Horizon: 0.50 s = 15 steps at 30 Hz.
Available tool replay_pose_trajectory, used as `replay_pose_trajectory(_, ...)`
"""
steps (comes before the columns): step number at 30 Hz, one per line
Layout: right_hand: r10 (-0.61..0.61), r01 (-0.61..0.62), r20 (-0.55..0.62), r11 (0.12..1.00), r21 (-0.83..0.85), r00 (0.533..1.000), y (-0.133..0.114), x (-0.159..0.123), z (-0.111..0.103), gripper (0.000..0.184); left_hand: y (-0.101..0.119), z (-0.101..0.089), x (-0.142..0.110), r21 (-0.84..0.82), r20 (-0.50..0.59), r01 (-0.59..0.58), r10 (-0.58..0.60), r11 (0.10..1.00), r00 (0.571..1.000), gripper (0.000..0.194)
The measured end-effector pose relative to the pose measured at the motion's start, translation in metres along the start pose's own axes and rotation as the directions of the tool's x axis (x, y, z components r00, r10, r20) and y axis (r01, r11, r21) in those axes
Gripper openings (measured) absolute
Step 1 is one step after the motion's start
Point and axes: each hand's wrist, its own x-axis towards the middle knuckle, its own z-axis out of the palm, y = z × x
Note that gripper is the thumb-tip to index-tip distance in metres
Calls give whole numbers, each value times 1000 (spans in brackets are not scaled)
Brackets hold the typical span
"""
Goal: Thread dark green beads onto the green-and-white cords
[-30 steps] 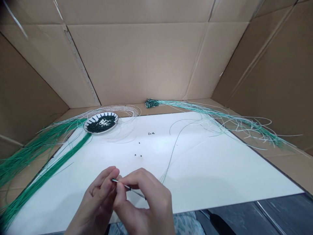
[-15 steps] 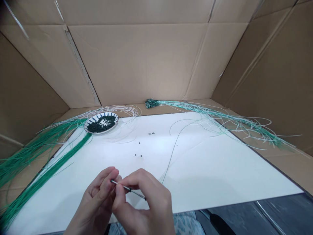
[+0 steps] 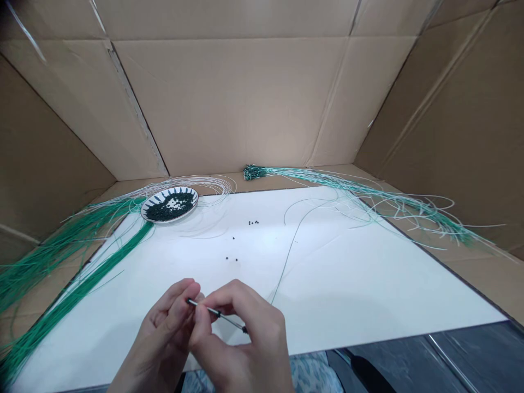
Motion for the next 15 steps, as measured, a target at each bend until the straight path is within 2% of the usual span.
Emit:
replay_pose_trajectory(5,-7,7,1,1000,0,1000,0,0,0,12,-3,-7,2,92,23,-53,51,994,998,37)
replay_pose_trajectory(10,25,-30,63,997,75,998,1,0,-2,13,-3,-4,2,148,39,-102,98,984,994,38)
replay_pose_trajectory(15,24,-33,75,993,115,997,10,1,-8,11,0,-8,9,266,186,-268,224,926,957,27)
